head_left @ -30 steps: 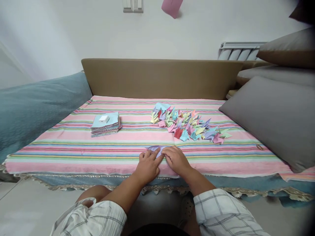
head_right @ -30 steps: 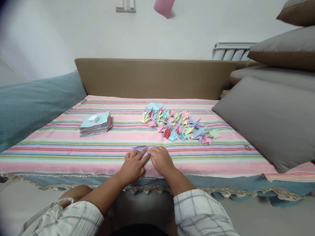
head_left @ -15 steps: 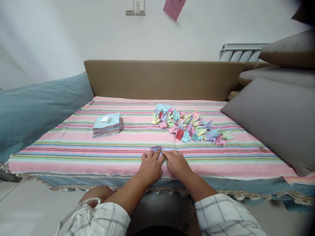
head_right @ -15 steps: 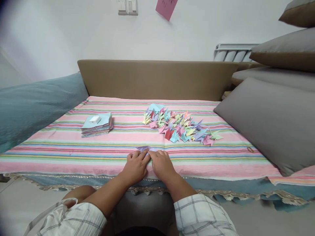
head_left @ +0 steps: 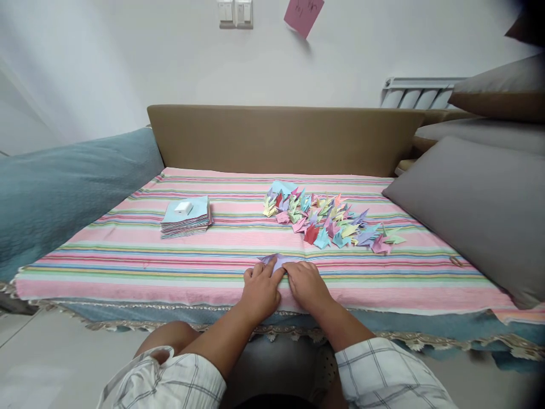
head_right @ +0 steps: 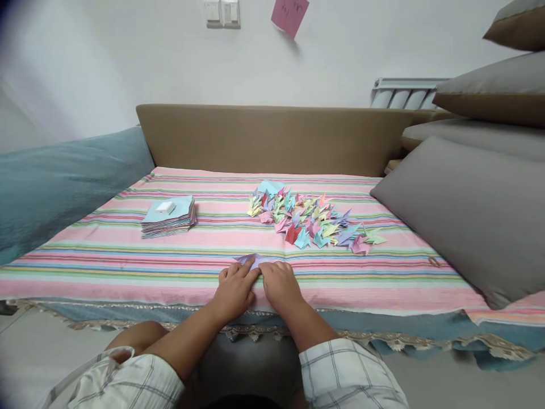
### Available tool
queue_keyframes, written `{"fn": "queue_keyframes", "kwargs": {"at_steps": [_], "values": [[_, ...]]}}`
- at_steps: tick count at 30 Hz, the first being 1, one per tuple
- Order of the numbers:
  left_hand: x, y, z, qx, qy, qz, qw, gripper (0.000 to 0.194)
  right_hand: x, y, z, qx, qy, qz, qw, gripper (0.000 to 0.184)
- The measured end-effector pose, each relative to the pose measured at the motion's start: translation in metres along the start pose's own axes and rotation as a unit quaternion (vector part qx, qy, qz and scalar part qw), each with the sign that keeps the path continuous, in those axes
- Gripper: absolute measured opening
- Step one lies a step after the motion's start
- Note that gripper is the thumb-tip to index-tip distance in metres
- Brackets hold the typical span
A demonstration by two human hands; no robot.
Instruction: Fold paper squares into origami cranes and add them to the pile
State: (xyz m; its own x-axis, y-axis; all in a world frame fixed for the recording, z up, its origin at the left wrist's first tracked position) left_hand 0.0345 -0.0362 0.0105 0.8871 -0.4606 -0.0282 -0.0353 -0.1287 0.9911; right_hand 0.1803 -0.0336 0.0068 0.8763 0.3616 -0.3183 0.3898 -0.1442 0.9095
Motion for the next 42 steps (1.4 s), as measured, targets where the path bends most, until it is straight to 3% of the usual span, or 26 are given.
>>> {"fn": "queue_keyframes", "kwargs": {"at_steps": [6, 10, 14, 16, 20, 24, 28, 32, 35, 39, 42], "values": [[-0.004, 0.003, 0.007, 0.023, -0.023, 0.030, 0.999, 0.060, 0.002, -0.003, -0.002, 0.013, 0.020, 0.008, 1.000, 0.024], [-0.015, 0.018, 0.004, 0.071, -0.062, 0.070, 0.993, 0.024, -0.001, -0.001, -0.003, 0.015, 0.033, 0.038, 0.999, 0.020], [-0.035, 0.027, -0.013, 0.211, 0.039, 0.079, 0.973, 0.028, -0.003, 0.000, -0.004, 0.020, 0.037, 0.060, 0.997, 0.019], [-0.043, 0.023, -0.022, 0.192, 0.048, 0.110, 0.974, 0.028, -0.004, -0.001, -0.004, 0.024, 0.039, 0.065, 0.997, 0.019], [-0.051, 0.014, -0.028, 0.082, 0.096, 0.157, 0.980, 0.013, -0.002, -0.003, -0.004, 0.037, 0.036, 0.068, 0.996, 0.017], [-0.052, 0.016, -0.025, 0.045, 0.129, 0.139, 0.981, 0.011, -0.001, -0.004, -0.004, 0.035, 0.043, 0.082, 0.995, 0.014], [-0.051, 0.017, -0.026, 0.078, 0.078, 0.088, 0.990, 0.010, -0.003, -0.003, -0.003, 0.034, 0.052, 0.089, 0.994, 0.013], [-0.047, 0.010, -0.031, 0.129, -0.030, 0.052, 0.990, 0.030, -0.009, -0.001, 0.000, 0.035, 0.053, 0.095, 0.993, 0.014], [-0.045, 0.004, -0.035, 0.098, -0.101, 0.025, 0.990, 0.030, -0.009, 0.000, 0.002, 0.029, 0.048, 0.088, 0.994, 0.017], [-0.047, 0.003, -0.036, 0.072, -0.125, -0.006, 0.989, 0.026, -0.001, 0.000, 0.001, 0.024, 0.037, 0.034, 0.998, 0.018], [-0.049, 0.003, -0.035, 0.077, -0.134, -0.013, 0.988, 0.025, 0.007, 0.000, -0.002, 0.050, -0.029, -0.041, 0.998, 0.016]]}}
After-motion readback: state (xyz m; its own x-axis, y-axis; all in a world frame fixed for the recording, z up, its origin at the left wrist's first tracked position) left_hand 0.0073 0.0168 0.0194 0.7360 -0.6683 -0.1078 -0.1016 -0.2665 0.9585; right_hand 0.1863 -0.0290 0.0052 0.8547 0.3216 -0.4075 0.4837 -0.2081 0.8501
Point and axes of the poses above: each hand's wrist, its own z-axis away from the middle knuckle, its own y-axis out of the back of the hand, x = y × z, the point moved 1 cm from there along -z, towards the middle knuckle, and after that the axes turned 6 degrees about -z, right-handed, at the moved point
